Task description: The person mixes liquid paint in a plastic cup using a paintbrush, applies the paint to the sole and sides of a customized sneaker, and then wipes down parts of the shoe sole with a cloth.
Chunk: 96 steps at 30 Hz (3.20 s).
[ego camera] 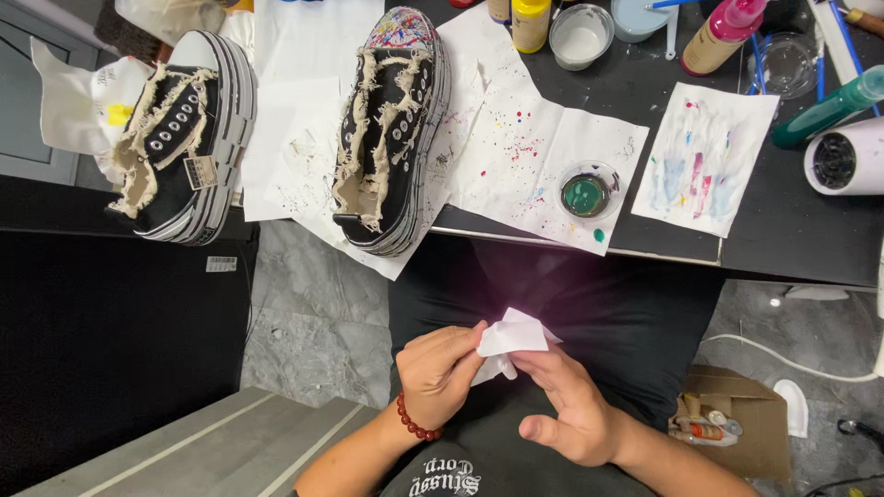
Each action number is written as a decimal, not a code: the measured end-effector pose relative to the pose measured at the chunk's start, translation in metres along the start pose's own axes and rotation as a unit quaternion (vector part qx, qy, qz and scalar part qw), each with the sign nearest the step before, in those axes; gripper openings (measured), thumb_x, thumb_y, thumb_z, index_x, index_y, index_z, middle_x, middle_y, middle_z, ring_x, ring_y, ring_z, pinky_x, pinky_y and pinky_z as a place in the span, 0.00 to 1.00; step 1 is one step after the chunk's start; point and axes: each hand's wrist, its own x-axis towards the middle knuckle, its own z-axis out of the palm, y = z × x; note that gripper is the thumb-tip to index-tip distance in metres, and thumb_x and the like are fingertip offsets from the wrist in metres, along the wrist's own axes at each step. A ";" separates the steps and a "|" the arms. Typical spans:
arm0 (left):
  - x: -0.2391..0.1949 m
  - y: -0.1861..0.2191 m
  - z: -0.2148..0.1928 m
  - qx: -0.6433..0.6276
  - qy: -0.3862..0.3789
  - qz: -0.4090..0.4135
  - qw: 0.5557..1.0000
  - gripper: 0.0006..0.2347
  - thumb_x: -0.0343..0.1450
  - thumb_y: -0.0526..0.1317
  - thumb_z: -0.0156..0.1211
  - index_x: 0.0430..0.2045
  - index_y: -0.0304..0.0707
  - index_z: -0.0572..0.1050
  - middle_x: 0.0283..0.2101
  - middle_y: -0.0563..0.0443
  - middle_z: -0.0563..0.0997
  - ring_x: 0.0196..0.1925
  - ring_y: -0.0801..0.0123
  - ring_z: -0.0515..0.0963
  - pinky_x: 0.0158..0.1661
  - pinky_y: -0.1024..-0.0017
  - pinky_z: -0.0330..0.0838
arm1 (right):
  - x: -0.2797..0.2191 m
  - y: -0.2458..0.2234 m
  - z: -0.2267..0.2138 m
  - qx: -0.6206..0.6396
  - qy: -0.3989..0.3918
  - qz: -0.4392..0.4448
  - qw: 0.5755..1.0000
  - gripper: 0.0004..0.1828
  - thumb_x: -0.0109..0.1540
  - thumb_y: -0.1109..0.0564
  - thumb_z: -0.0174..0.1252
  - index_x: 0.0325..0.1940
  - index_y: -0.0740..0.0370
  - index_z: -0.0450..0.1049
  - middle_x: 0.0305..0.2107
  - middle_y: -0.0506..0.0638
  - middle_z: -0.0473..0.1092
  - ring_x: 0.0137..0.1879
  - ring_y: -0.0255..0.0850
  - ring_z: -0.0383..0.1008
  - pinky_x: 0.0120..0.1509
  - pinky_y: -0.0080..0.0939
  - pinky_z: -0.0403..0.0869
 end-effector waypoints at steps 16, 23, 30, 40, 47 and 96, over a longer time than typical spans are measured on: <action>-0.005 -0.002 -0.009 -0.118 -0.067 -0.046 0.990 0.04 0.66 0.26 0.68 0.31 0.24 0.80 0.31 0.40 0.85 0.32 0.62 0.87 0.34 0.72 0.79 | 0.020 -0.036 0.003 -0.262 0.167 -0.080 0.947 0.24 0.59 0.62 0.70 0.57 0.72 0.73 0.54 0.60 0.76 0.57 0.46 0.82 0.61 0.42 0.78; 0.014 0.028 -0.017 -0.131 -0.130 -0.127 0.975 0.06 0.68 0.26 0.67 0.37 0.25 0.80 0.37 0.39 0.86 0.37 0.59 0.88 0.38 0.70 0.80 | 0.051 -0.054 0.011 -0.344 0.140 -0.111 0.922 0.20 0.54 0.72 0.67 0.50 0.71 0.76 0.41 0.58 0.77 0.43 0.43 0.82 0.44 0.35 0.79; 0.095 0.058 -0.087 0.203 0.025 0.040 0.978 0.08 0.67 0.31 0.65 0.38 0.28 0.80 0.39 0.41 0.85 0.41 0.59 0.87 0.44 0.69 0.79 | 0.052 -0.062 0.002 -0.315 0.197 -0.107 0.922 0.16 0.55 0.74 0.63 0.47 0.71 0.76 0.40 0.57 0.76 0.42 0.41 0.80 0.41 0.32 0.77; 0.204 -0.026 -0.096 0.319 -0.157 -0.128 0.926 0.16 0.72 0.41 0.66 0.18 0.25 0.73 0.18 0.41 0.74 0.20 0.58 0.74 0.26 0.64 0.68 | 0.069 -0.073 0.016 -0.246 0.216 -0.113 0.938 0.11 0.65 0.69 0.56 0.52 0.72 0.72 0.51 0.64 0.70 0.57 0.50 0.75 0.60 0.40 0.76; 0.186 -0.035 -0.128 0.026 -0.053 -0.239 0.969 0.10 0.76 0.37 0.57 0.23 0.35 0.72 0.22 0.63 0.68 0.23 0.85 0.63 0.24 0.79 0.57 | 0.075 -0.075 0.010 -0.260 0.181 -0.075 0.946 0.12 0.66 0.67 0.55 0.54 0.70 0.72 0.49 0.61 0.76 0.52 0.45 0.80 0.57 0.38 0.77; 0.019 0.010 -0.008 -0.047 0.108 0.094 0.989 0.10 0.68 0.27 0.69 0.42 0.32 0.79 0.42 0.49 0.85 0.42 0.69 0.87 0.45 0.73 0.81 | 0.087 -0.116 0.050 -0.533 0.243 -0.234 0.776 0.15 0.56 0.70 0.66 0.45 0.71 0.71 0.41 0.62 0.73 0.45 0.50 0.80 0.50 0.43 0.81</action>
